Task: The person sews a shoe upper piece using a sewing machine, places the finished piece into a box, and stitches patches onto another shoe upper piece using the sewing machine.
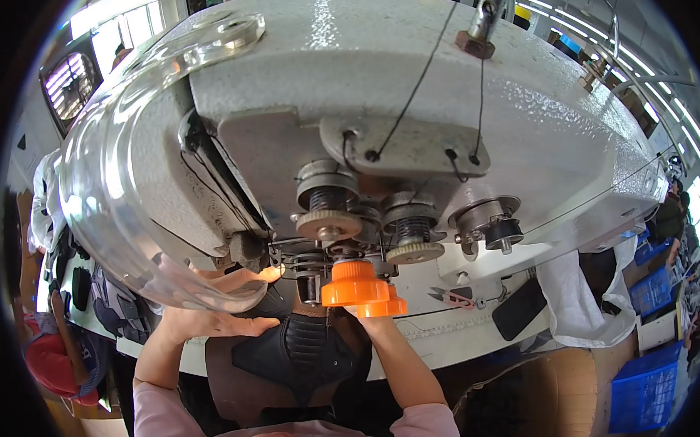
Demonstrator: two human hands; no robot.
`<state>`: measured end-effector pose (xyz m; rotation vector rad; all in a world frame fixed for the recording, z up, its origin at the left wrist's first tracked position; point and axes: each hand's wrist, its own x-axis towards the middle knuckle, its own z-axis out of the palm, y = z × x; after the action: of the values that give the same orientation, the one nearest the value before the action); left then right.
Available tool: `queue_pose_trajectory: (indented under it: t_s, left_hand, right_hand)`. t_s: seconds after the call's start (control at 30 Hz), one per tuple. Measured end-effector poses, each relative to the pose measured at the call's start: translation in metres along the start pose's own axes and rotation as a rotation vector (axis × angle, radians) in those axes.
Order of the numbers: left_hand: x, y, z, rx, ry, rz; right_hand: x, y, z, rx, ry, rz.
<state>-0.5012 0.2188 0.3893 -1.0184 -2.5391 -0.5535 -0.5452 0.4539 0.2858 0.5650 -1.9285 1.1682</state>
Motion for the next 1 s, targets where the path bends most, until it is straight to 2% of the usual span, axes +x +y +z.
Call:
queue_pose_trajectory:
  t_s: [0.1, 0.23, 0.4, 0.5, 0.6, 0.7, 0.93, 1.0]
  left_hand:
    - [0.001, -0.005, 0.005, -0.045, 0.083, 0.058]
    - [0.0, -0.003, 0.003, -0.058, 0.002, -0.025]
    - [0.003, 0.0, -0.001, -0.061, -0.006, -0.023]
    - [0.005, 0.001, -0.001, -0.112, 0.011, -0.024]
    - [0.005, 0.004, -0.005, -0.12, -0.024, -0.071]
    - [0.005, 0.003, -0.003, -0.153, -0.041, -0.069]
    - [0.001, -0.006, 0.002, -0.262, -0.099, -0.137]
    - [-0.001, -0.006, 0.005, -0.252, -0.066, -0.12]
  right_hand:
    - [-0.002, 0.005, 0.008, 0.12, 0.008, 0.176]
    - [0.0, 0.001, 0.008, 0.198, -0.013, 0.332]
    - [0.002, -0.022, -0.005, 0.159, -0.178, 0.626]
    - [0.003, -0.016, -0.001, 0.166, 0.001, 0.295]
    - [-0.002, -0.013, 0.001, 0.228, -0.047, 0.399]
    - [-0.005, 0.002, 0.019, 0.39, 0.185, 0.226]
    - [-0.017, 0.019, 0.02, 0.234, 0.143, 0.252]
    - [-0.02, 0.018, 0.01, 0.132, 0.014, 0.33]
